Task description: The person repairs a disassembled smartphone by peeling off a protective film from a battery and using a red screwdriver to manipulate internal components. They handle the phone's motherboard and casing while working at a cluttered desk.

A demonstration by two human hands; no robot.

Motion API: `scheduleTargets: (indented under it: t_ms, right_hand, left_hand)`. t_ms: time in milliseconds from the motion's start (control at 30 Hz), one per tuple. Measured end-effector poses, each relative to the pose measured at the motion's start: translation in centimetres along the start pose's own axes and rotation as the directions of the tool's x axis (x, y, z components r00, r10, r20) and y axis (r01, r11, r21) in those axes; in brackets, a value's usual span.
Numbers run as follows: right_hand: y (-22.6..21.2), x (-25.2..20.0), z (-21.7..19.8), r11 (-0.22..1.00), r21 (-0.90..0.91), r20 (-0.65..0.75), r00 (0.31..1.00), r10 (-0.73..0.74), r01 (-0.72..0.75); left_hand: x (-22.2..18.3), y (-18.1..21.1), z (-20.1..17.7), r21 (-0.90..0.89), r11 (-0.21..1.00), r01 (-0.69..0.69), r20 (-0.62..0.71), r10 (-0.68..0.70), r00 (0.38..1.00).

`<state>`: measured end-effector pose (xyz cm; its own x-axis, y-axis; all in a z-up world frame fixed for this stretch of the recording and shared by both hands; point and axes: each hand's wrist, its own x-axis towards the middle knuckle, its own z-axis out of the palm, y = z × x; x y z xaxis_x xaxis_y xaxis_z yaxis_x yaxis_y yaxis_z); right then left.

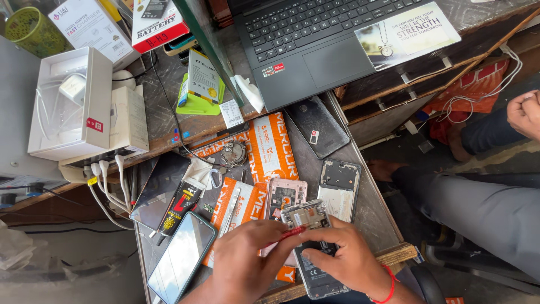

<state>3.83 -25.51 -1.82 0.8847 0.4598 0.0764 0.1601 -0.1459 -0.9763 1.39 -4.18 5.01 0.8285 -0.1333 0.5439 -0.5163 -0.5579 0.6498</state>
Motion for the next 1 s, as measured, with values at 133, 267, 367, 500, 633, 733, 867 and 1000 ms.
scheduleTargets:
  t_ms: [133, 267, 367, 500, 633, 733, 867, 1000]
  right_hand:
    - [-0.3, 0.1, 0.1, 0.997, -0.064, 0.051, 0.998, -0.03, 0.034]
    - [-0.2, 0.2, 0.1, 0.998, -0.047, 0.044, 0.998, -0.034, 0.036]
    - [-0.3, 0.3, 0.0, 0.998, -0.029, 0.04, 0.998, -0.053, 0.054]
    - [-0.3, 0.3, 0.0, 0.995, -0.013, 0.04, 0.995, -0.096, 0.096]
    - [-0.2, 0.3, 0.0, 0.998, -0.044, 0.052, 0.998, -0.037, 0.039]
    - [0.0, 0.2, 0.0, 0.998, -0.048, 0.046, 0.998, -0.043, 0.045]
    - [0.5, 0.0, 0.0, 0.996, -0.057, 0.048, 0.996, -0.07, 0.072]
    - [1.4, -0.2, 0.3, 0.992, -0.124, 0.059, 0.998, 0.014, -0.007]
  left_hand:
    - [3.0, 1.4, -0.3, 0.07, 0.974, -0.217, 0.175, 0.202, 0.964]
    - [4.0, 1.9, -0.1, 0.105, 0.969, -0.222, 0.305, 0.181, 0.935]
    - [4.1, 2.0, 0.2, 0.123, 0.965, -0.234, 0.294, 0.19, 0.937]
    - [3.9, 1.9, 0.3, 0.127, 0.965, -0.23, 0.305, 0.183, 0.935]
    - [3.7, 1.8, 0.3, 0.12, 0.97, -0.212, 0.312, 0.166, 0.936]
    - [3.8, 1.8, 0.3, 0.117, 0.97, -0.212, 0.32, 0.165, 0.933]
    - [4.3, 2.1, 0.1, 0.122, 0.959, -0.256, 0.35, 0.2, 0.915]
    - [5.2, 2.5, -0.2, 0.061, 0.963, -0.261, 0.395, 0.217, 0.893]
